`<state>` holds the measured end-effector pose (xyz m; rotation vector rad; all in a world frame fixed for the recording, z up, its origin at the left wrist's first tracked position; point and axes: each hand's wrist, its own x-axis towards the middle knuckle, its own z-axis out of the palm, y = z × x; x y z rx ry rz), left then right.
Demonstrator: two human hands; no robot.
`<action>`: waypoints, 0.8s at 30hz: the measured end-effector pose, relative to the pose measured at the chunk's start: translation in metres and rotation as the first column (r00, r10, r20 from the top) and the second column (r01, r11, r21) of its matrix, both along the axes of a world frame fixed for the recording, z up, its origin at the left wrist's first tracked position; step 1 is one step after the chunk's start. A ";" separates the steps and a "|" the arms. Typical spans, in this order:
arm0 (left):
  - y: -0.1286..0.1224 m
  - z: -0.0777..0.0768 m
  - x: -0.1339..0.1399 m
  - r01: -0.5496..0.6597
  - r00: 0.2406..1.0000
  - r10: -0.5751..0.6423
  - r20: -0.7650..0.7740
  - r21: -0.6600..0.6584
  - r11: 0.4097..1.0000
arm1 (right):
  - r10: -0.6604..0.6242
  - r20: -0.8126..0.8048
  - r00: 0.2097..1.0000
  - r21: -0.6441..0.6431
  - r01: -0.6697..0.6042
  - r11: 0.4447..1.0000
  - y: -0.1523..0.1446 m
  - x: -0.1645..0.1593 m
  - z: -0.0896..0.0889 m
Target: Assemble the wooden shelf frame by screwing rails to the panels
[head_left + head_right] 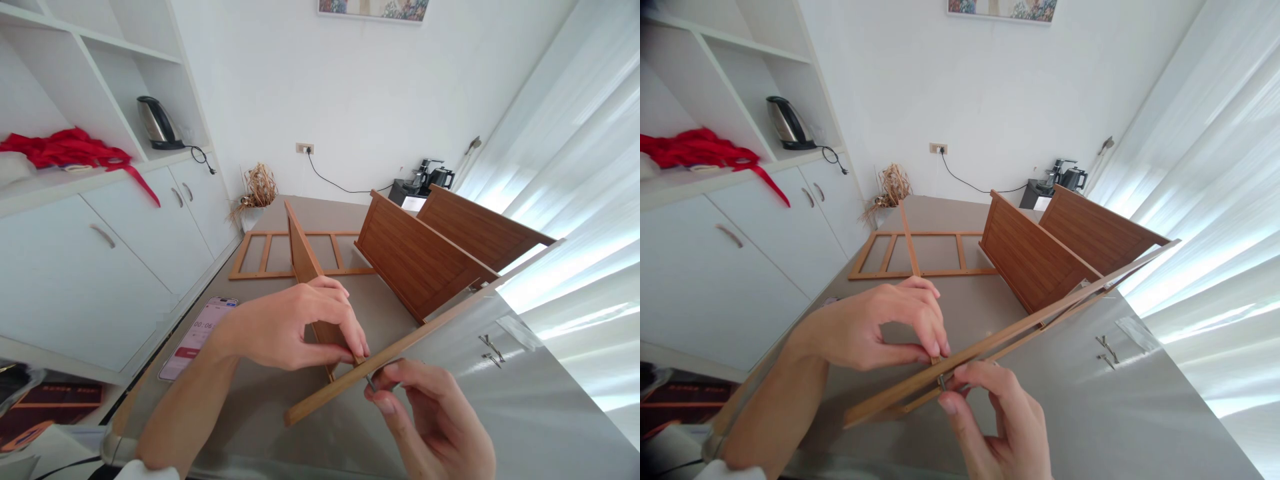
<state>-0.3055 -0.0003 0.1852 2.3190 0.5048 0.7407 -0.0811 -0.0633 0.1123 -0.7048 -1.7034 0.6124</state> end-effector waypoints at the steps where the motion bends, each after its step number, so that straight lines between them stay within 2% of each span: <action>1: 0.000 0.000 0.000 -0.002 1.000 0.002 -0.001 -0.001 1.000 | -0.030 0.023 0.999 0.006 0.030 1.000 0.001 0.002 -0.001; 5: -0.001 0.001 0.001 -0.004 1.000 0.004 0.000 -0.001 1.000 | -0.154 0.081 0.985 0.067 0.149 0.987 0.003 0.005 0.001; 9: -0.001 0.001 0.001 -0.006 1.000 0.006 0.003 0.008 1.000 | -0.225 0.130 0.966 0.121 0.210 0.970 0.004 0.005 0.005; 15: -0.001 0.002 0.002 -0.006 1.000 0.006 0.000 0.021 1.000 | -0.185 0.112 0.976 0.180 0.163 0.970 0.001 0.001 0.001; 18: 0.000 0.002 0.002 -0.004 1.000 0.004 -0.001 0.019 1.000 | -0.193 0.073 0.978 0.135 0.182 0.974 -0.003 -0.005 -0.006; 22: 0.000 0.001 0.001 0.002 1.000 -0.002 -0.001 0.017 1.000 | -0.299 -0.066 0.952 0.155 0.305 0.939 -0.009 -0.019 -0.011; 24: 0.000 0.000 0.001 0.003 1.000 -0.003 -0.003 0.022 1.000 | -0.231 -0.098 0.968 0.209 0.247 0.946 -0.009 -0.025 -0.006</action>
